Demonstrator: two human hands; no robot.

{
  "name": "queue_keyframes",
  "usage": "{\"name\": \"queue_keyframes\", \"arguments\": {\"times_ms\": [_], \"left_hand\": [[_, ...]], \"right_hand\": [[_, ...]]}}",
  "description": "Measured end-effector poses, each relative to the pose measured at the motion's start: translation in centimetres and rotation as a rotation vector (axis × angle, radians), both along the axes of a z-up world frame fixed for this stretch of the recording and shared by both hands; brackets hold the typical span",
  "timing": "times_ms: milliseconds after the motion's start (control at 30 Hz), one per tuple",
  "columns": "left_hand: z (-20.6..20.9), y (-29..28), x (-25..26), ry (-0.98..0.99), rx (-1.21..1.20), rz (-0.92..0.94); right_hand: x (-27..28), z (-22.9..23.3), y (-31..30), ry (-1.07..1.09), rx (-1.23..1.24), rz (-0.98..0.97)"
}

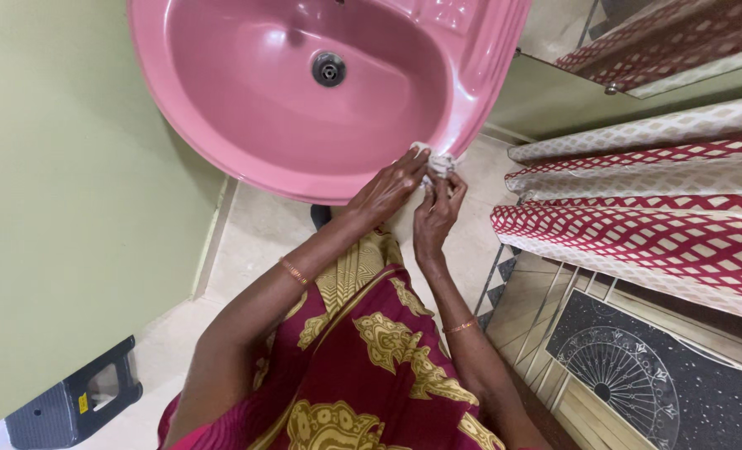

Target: The person wipes the interior and rim of a pink bathroom sink using a white cloth. They repeatedly rub the basin, faucet area, and surrounding surfaces, occasionally wringing the cloth over the sink.

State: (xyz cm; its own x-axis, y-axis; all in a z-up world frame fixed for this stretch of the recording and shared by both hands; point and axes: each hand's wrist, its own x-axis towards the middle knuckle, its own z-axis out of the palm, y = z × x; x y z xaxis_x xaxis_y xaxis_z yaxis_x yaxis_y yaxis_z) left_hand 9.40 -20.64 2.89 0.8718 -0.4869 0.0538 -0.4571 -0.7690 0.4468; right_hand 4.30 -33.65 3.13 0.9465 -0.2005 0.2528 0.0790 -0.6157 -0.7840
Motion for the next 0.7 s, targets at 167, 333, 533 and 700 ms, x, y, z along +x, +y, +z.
{"name": "queue_keyframes", "arguments": {"times_ms": [167, 333, 533, 700], "left_hand": [[2.8, 4.7, -6.5, 0.008, 0.006, 0.009], [3.5, 7.7, -8.8, -0.095, 0.009, 0.169], [6.2, 10.8, -3.6, -0.244, -0.088, 0.341], [3.0, 13.5, 0.5, 0.336, 0.082, 0.318]], "right_hand": [[-4.0, 0.4, 1.9, 0.083, 0.004, 0.218], [-2.7, 4.9, 3.4, 0.181, 0.080, 0.442], [5.6, 8.1, 5.9, 0.086, -0.039, 0.597], [11.1, 7.2, 8.7, 0.594, -0.423, 0.904]]}}
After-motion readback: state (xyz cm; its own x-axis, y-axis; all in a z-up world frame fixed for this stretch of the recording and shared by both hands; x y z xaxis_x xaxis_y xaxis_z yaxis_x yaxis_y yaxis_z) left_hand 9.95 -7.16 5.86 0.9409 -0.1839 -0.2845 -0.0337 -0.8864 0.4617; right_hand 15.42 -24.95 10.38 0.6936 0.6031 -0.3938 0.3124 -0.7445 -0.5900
